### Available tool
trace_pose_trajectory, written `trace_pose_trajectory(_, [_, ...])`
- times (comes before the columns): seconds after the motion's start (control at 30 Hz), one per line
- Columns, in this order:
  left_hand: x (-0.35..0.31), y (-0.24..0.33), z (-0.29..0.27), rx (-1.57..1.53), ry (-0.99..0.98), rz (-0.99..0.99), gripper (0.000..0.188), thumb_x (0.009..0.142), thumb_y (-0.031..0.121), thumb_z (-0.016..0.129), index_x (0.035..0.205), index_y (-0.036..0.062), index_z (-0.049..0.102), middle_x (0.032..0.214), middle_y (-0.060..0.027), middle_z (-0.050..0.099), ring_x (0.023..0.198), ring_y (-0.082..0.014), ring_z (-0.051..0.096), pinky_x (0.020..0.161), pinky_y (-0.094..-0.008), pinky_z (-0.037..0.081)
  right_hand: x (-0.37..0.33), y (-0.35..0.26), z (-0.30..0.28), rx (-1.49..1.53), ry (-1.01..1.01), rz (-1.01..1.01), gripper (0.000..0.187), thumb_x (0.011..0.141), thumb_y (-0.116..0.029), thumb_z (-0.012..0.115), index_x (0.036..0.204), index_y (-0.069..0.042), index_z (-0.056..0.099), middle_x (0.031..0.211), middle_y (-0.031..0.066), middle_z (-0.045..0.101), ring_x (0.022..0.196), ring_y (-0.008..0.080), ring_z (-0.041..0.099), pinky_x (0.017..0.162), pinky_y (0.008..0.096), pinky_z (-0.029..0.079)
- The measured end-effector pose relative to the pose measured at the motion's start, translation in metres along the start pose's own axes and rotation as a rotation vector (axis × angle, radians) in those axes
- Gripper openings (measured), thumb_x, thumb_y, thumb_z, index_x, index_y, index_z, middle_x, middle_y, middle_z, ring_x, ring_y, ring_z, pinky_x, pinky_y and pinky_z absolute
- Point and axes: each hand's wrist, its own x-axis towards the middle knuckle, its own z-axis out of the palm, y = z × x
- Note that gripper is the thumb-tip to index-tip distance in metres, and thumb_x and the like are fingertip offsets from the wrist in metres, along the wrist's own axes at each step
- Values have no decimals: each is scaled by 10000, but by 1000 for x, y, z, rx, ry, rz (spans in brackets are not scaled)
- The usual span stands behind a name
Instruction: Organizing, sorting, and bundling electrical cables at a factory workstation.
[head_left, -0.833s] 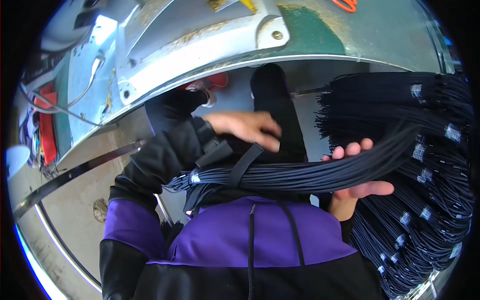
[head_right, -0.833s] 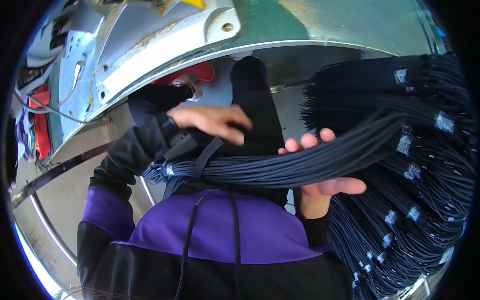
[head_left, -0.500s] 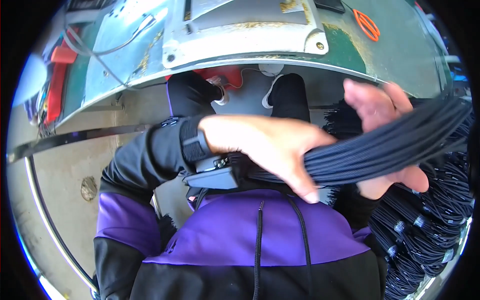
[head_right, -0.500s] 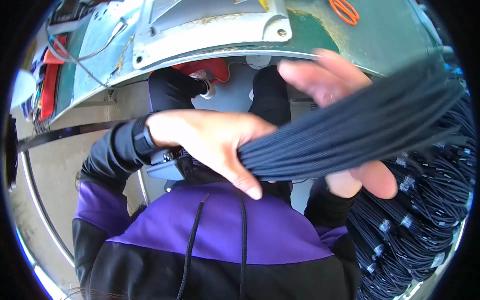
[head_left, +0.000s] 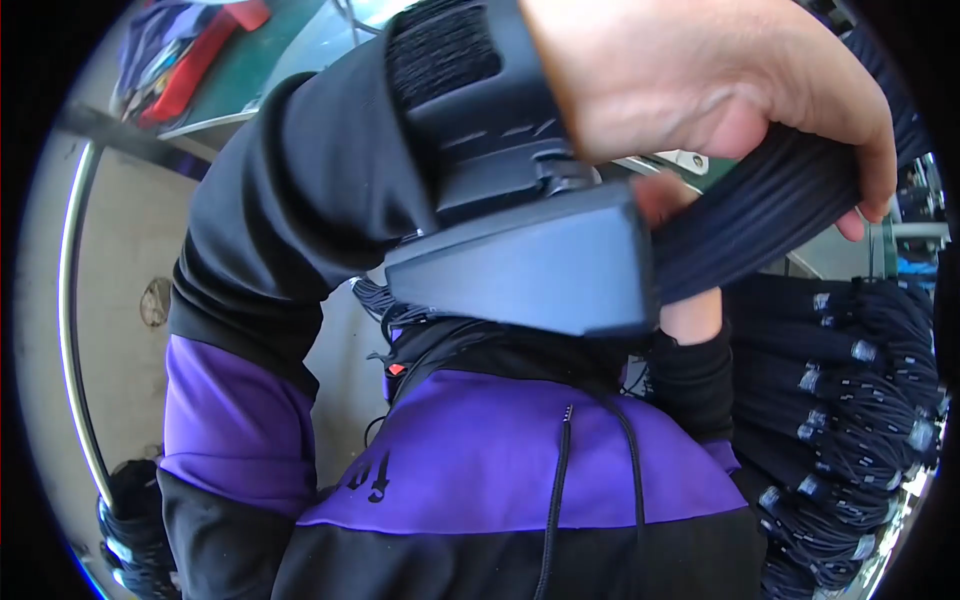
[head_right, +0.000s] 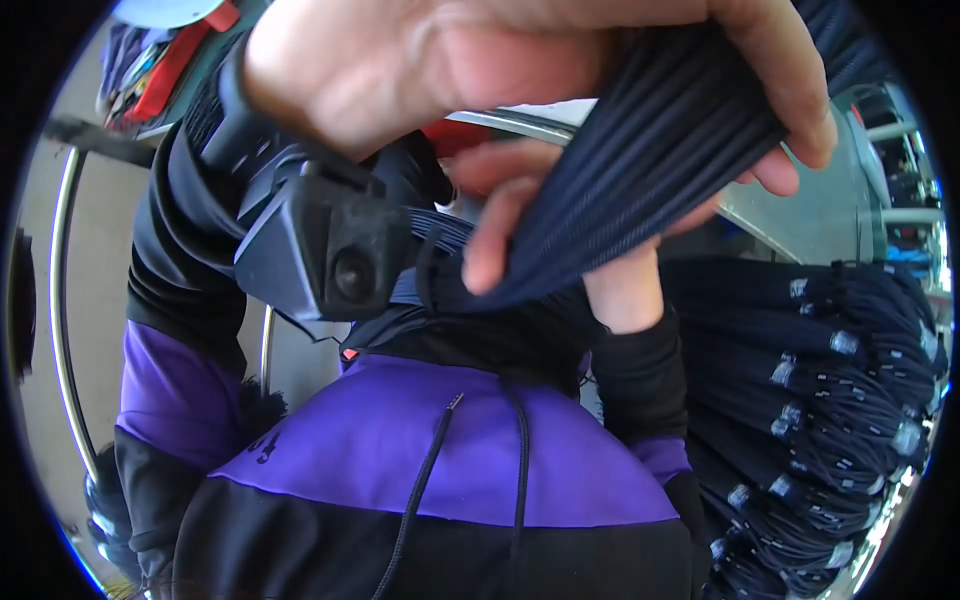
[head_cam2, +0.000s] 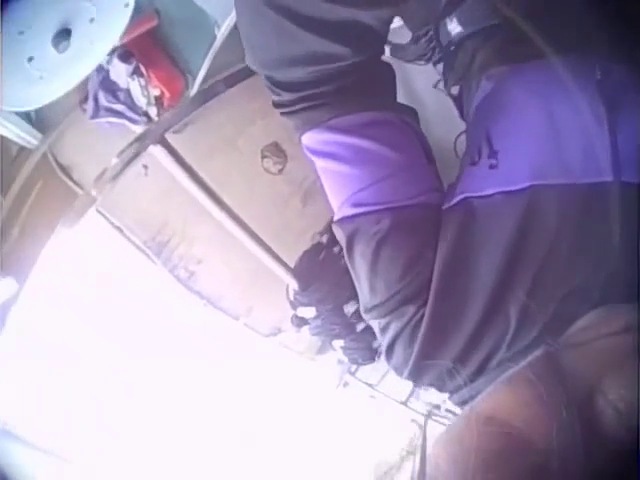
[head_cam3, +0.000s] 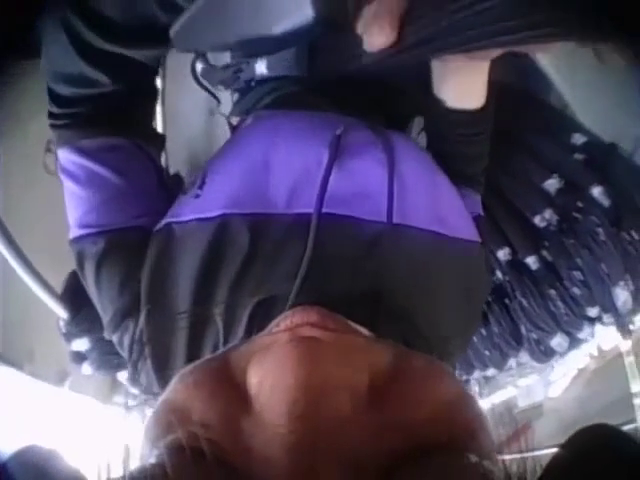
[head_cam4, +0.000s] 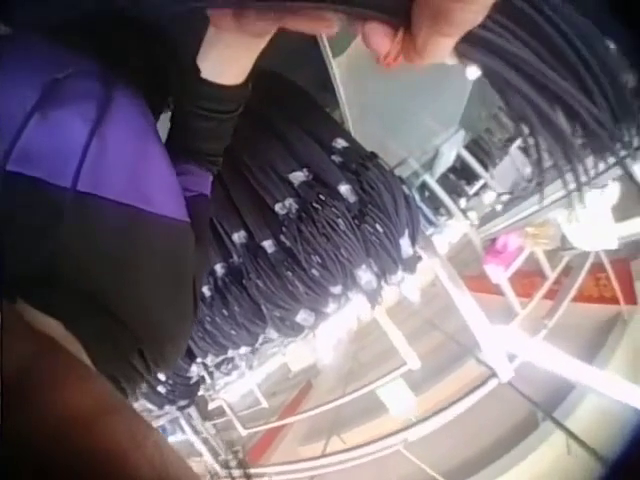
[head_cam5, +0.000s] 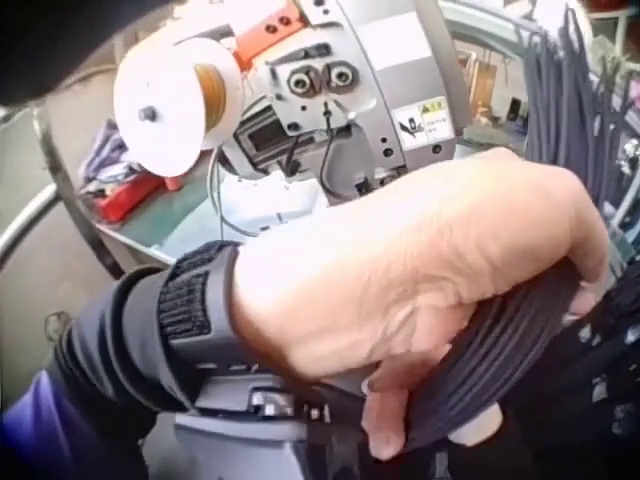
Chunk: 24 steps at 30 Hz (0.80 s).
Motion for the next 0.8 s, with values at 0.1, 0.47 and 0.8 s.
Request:
trace_pose_trajectory(0.1, [-81, 17, -4, -58, 171, 53, 373, 721, 214, 634, 1004, 3, 516, 797, -87, 589, 754, -173, 576, 695, -280, 467, -6, 22, 7, 188, -22, 54, 947, 520, -700, 632, 932, 147, 523, 869, 198, 606, 774, 234, 607, 691, 307, 495])
trace_pose_trajectory(0.47, [-152, 5, -25, -491, 683, 372, 332, 792, 105, 588, 1079, 10, 452, 801, -87, 560, 791, -201, 577, 739, -344, 490, 54, 30, 53, 84, 33, 189, 606, 741, -426, 635, 1082, 39, 448, 856, 125, 595, 706, 164, 597, 677, 273, 482])
trace_pose_trajectory(0.8, [-134, -26, -67, -836, 759, 212, 218, 808, 91, 577, 1012, 38, 521, 851, -80, 594, 743, -188, 596, 723, -331, 509, 56, 39, 56, -101, 356, 323, 420, 726, -141, 695, 1037, 20, 464, 675, 70, 574, 578, 129, 573, 535, 228, 469])
